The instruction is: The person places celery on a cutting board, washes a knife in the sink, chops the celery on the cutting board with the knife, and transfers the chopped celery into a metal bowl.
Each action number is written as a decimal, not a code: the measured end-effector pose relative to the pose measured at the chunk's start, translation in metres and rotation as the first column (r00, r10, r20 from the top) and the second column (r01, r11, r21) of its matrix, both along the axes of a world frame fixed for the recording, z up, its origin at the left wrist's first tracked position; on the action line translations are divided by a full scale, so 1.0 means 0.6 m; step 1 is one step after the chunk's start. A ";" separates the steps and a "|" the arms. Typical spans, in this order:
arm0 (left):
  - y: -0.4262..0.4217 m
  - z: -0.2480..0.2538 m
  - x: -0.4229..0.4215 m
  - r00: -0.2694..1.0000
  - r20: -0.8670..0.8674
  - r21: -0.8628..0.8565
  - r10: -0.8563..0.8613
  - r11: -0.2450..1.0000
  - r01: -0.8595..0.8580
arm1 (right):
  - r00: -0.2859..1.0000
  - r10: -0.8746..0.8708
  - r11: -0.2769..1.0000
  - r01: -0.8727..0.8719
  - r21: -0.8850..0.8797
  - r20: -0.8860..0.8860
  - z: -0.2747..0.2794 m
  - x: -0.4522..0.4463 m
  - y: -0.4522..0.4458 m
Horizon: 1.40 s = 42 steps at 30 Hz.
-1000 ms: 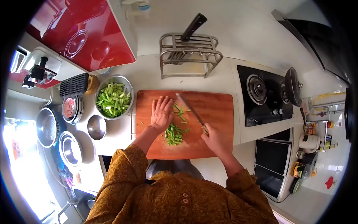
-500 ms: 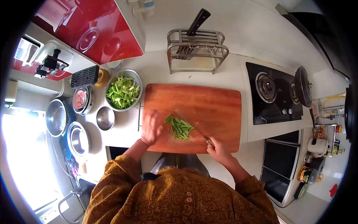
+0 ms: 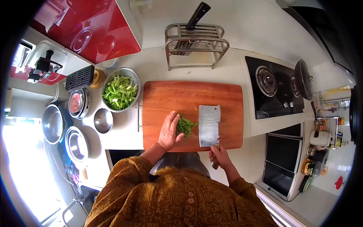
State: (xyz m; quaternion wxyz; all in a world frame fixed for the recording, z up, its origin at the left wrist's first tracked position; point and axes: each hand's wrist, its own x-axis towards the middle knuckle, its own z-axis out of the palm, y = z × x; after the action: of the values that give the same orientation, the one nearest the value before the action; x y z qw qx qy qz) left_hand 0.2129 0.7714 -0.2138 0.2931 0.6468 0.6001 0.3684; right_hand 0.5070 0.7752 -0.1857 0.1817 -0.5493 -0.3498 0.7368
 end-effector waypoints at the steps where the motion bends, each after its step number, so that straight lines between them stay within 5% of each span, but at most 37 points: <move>1: 0.012 0.008 -0.007 0.985 -0.164 0.052 0.049 0.998 -0.041 | 1.000 0.020 1.000 -0.020 -0.015 -0.018 0.004 -0.017 0.001; 2: 0.023 0.013 -0.014 0.942 -0.320 0.107 0.104 0.992 -0.074 | 0.998 0.040 0.999 -0.041 -0.033 -0.037 0.004 -0.030 -0.001; 4: 0.034 0.011 -0.012 0.930 -0.346 0.076 0.124 0.992 -0.104 | 0.996 0.079 0.996 -0.080 -0.047 -0.029 -0.007 -0.046 -0.007; 6: 0.036 0.015 -0.004 0.912 -0.410 -0.016 -0.029 1.000 0.025 | 0.988 0.141 0.986 -0.146 -0.082 -0.068 -0.015 -0.070 -0.013; 17: 0.031 0.009 -0.026 0.956 -0.105 0.108 0.273 0.959 -0.262 | 0.979 0.053 0.994 -0.072 -0.088 -0.195 -0.007 -0.271 -0.020; 22: 0.063 0.089 -0.139 0.931 -0.079 0.225 0.357 0.916 -0.332 | 0.960 0.157 0.987 -0.159 0.011 -0.231 0.063 -0.373 0.040; 24: 0.075 0.115 -0.188 0.884 -0.142 0.235 0.446 0.882 -0.408 | 0.897 0.285 0.958 -0.254 0.135 -0.337 0.102 -0.429 0.077; 28: 0.112 0.123 -0.273 0.761 -0.006 0.309 0.649 0.725 -0.615 | 0.872 0.375 0.917 -0.301 0.260 -0.313 0.111 -0.516 0.118; 34: 0.162 0.076 -0.342 0.627 0.030 0.347 0.778 0.580 -0.737 | 0.861 0.496 0.848 -0.451 0.277 -0.116 0.143 -0.519 0.144; 38: 0.146 0.043 -0.408 0.550 -0.325 0.447 0.769 0.638 -0.628 | 0.850 0.500 0.854 -0.451 0.260 -0.165 0.146 -0.470 0.120; 40: 0.134 0.026 -0.429 0.540 -0.435 0.333 0.721 0.686 -0.647 | 0.858 0.494 0.859 -0.457 0.231 -0.140 0.157 -0.426 0.108; 42: 0.118 0.040 -0.424 0.398 -0.527 0.424 0.751 0.638 -0.642 | 0.909 0.412 0.869 -0.370 0.329 -0.066 0.141 -0.374 0.093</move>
State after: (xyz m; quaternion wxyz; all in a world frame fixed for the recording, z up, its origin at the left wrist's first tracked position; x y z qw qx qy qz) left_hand -0.0415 0.8424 -0.1901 -0.1725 0.4407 0.8461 0.2454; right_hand 0.2825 0.8307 -0.1008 0.1354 -0.3809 -0.5519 0.7294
